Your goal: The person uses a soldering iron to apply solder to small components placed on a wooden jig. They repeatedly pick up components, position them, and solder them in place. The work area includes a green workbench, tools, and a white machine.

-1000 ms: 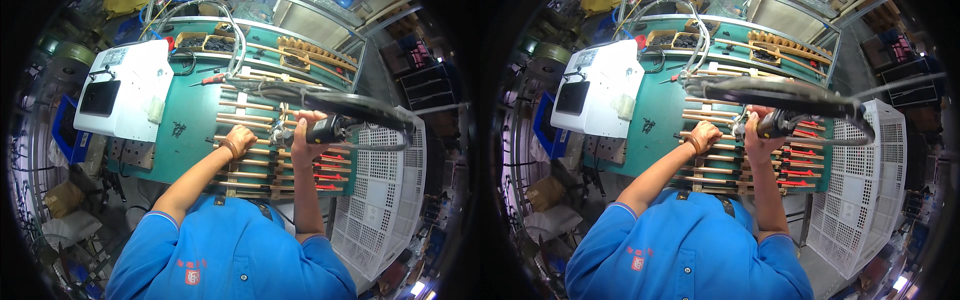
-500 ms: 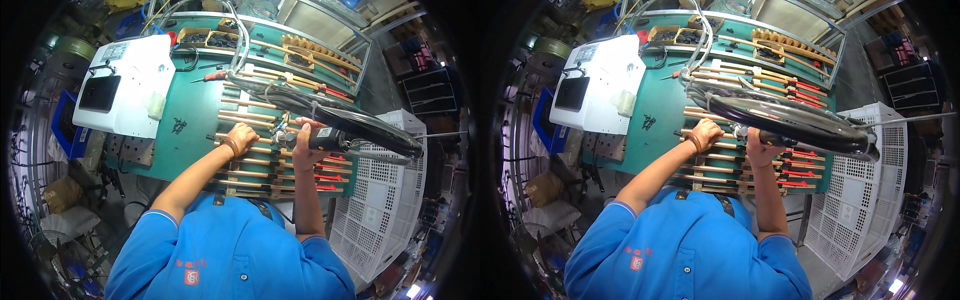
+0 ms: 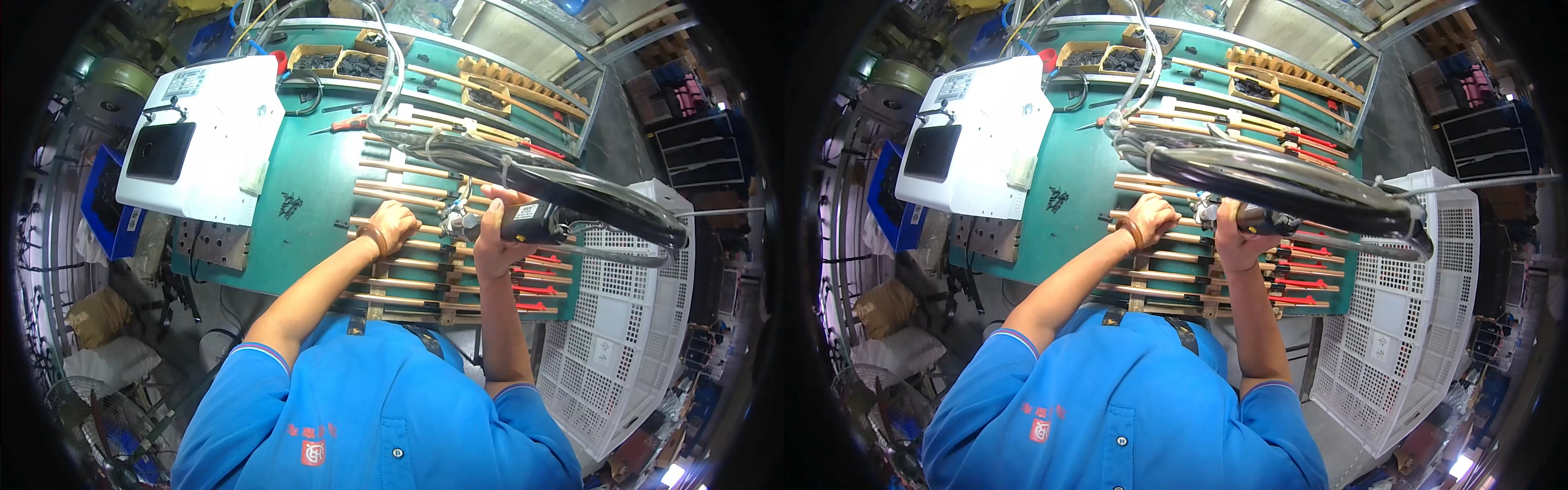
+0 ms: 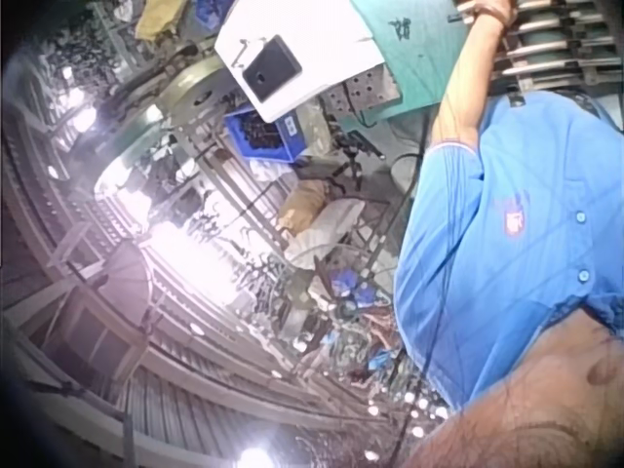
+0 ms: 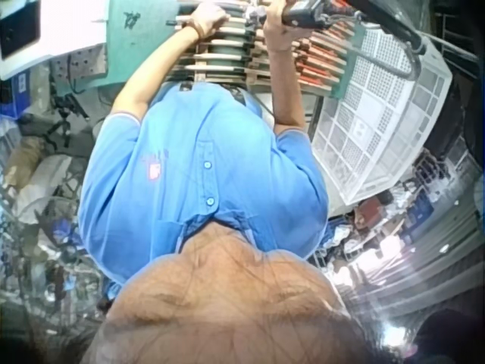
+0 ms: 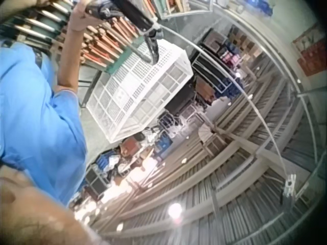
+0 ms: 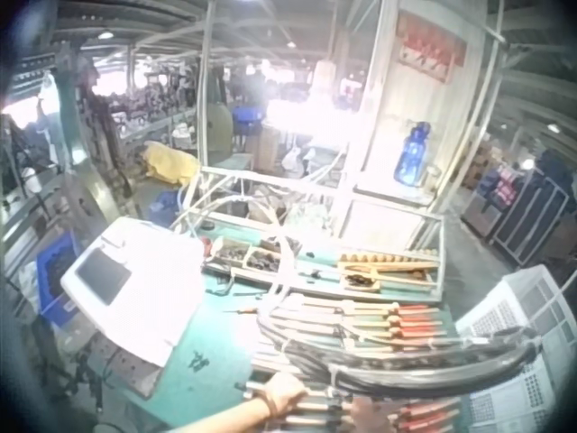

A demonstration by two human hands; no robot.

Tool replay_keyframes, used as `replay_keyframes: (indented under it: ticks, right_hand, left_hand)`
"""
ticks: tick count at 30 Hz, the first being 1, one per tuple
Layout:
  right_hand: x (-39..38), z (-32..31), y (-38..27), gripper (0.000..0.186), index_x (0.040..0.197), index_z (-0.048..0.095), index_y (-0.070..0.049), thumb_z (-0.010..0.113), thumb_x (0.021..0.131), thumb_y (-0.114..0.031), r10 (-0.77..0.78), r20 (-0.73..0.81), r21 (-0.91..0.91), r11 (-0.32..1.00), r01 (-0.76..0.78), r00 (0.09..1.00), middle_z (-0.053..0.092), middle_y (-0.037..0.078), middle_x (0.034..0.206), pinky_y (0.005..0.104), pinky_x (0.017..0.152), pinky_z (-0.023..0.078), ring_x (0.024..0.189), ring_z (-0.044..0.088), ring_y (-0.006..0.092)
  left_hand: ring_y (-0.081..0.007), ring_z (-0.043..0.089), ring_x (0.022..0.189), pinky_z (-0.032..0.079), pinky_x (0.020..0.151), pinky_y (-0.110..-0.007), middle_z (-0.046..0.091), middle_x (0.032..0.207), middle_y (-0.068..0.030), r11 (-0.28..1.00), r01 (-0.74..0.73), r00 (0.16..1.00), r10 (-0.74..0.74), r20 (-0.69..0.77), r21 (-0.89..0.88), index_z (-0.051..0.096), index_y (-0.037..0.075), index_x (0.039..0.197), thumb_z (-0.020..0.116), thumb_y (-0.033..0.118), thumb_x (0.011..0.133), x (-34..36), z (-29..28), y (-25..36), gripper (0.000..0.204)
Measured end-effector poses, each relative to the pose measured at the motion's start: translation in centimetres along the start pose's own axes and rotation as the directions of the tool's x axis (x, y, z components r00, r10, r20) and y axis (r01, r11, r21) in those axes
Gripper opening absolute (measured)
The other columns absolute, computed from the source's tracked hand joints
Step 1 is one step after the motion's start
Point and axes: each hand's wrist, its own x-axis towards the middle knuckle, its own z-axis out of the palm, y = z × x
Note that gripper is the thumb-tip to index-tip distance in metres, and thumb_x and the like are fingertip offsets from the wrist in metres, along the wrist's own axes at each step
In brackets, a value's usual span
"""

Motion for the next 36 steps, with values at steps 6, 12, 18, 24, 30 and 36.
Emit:
replay_keyframes:
  ticks: [6, 12, 18, 24, 30, 36]
  right_hand:
    - [-0.9, -0.7, 1.6, 0.028, 0.108, 0.041, 0.002, 0.050, 0.081, 0.009, 0.005, 0.035, 0.052, 0.999, -0.007, 0.999, 0.060, 0.013, 0.089, 0.0322, 0.078, 0.051, 0.078, 0.061, 0.0176]
    - [0.4, -0.1, -0.2, 0.031, 0.111, 0.042, 0.001, 0.051, 0.083, 0.010, -0.010, 0.123, 0.067, 0.998, 0.002, 0.992, 0.060, 0.012, 0.096, 0.0330, 0.079, 0.051, 0.081, 0.060, 0.0169]
    - [5.3, -0.3, -3.9, 0.031, 0.113, 0.044, 0.003, 0.053, 0.084, 0.006, 0.140, -0.047, 0.176, 0.976, -0.130, 0.989, 0.061, 0.011, 0.089, 0.0244, 0.061, 0.053, 0.074, 0.063, 0.0152]
    - [9.1, -1.8, -8.1, 0.040, 0.121, 0.040, 0.004, 0.053, 0.084, 0.005, 0.171, -0.019, 0.163, 0.973, -0.166, 0.985, 0.063, 0.014, 0.094, 0.0240, 0.058, 0.053, 0.072, 0.064, 0.0163]
    - [8.9, -2.8, -8.3, 0.045, 0.125, 0.040, 0.003, 0.052, 0.082, 0.008, 0.279, -0.030, 0.233, 0.936, -0.265, 0.960, 0.063, 0.015, 0.095, 0.0251, 0.059, 0.054, 0.076, 0.065, 0.0179]
    - [6.4, -3.1, -6.7, 0.040, 0.118, 0.043, 0.003, 0.049, 0.079, 0.010, 0.288, -0.031, 0.188, 0.942, -0.278, 0.957, 0.063, 0.012, 0.088, 0.0251, 0.061, 0.053, 0.073, 0.064, 0.0170]
  left_hand:
    - [-0.0233, 0.057, 0.082, 0.041, 0.084, -0.038, 0.061, 0.083, -0.0012, 1.000, 0.000, 1.000, 0.000, -0.004, -0.007, 0.062, 0.012, 0.085, 0.068, 0.009, 0.074, -0.1, -0.1, 0.1, 0.013]
    - [-0.0235, 0.057, 0.082, 0.041, 0.083, -0.038, 0.061, 0.082, -0.0013, 1.000, -0.014, 1.000, 0.015, -0.024, 0.018, 0.062, 0.013, 0.086, 0.068, 0.009, 0.074, 0.0, -0.1, 0.0, 0.014]
    - [-0.0246, 0.059, 0.082, 0.042, 0.084, -0.039, 0.062, 0.082, -0.0021, 0.999, -0.039, 0.998, 0.039, -0.049, -0.010, 0.061, 0.013, 0.085, 0.068, 0.009, 0.073, -0.1, 0.1, -0.4, 0.014]
    - [-0.0229, 0.058, 0.093, 0.037, 0.096, -0.039, 0.063, 0.091, -0.0021, 0.980, 0.158, 0.959, -0.181, 0.218, 0.118, 0.065, 0.016, 0.091, 0.068, 0.010, 0.072, 0.7, -0.2, 1.0, 0.020]
    - [-0.0246, 0.056, 0.100, 0.039, 0.094, -0.040, 0.061, 0.102, -0.0041, 0.980, 0.197, 0.975, -0.196, 0.106, 0.003, 0.065, 0.015, 0.102, 0.068, 0.015, 0.075, 2.6, 1.9, 4.3, 0.027]
    - [-0.0285, 0.057, 0.092, 0.048, 0.081, -0.037, 0.060, 0.092, -0.0075, 0.957, 0.260, 0.966, -0.255, 0.050, -0.133, 0.064, 0.011, 0.089, 0.067, 0.008, 0.076, 2.3, 3.9, 3.4, 0.014]
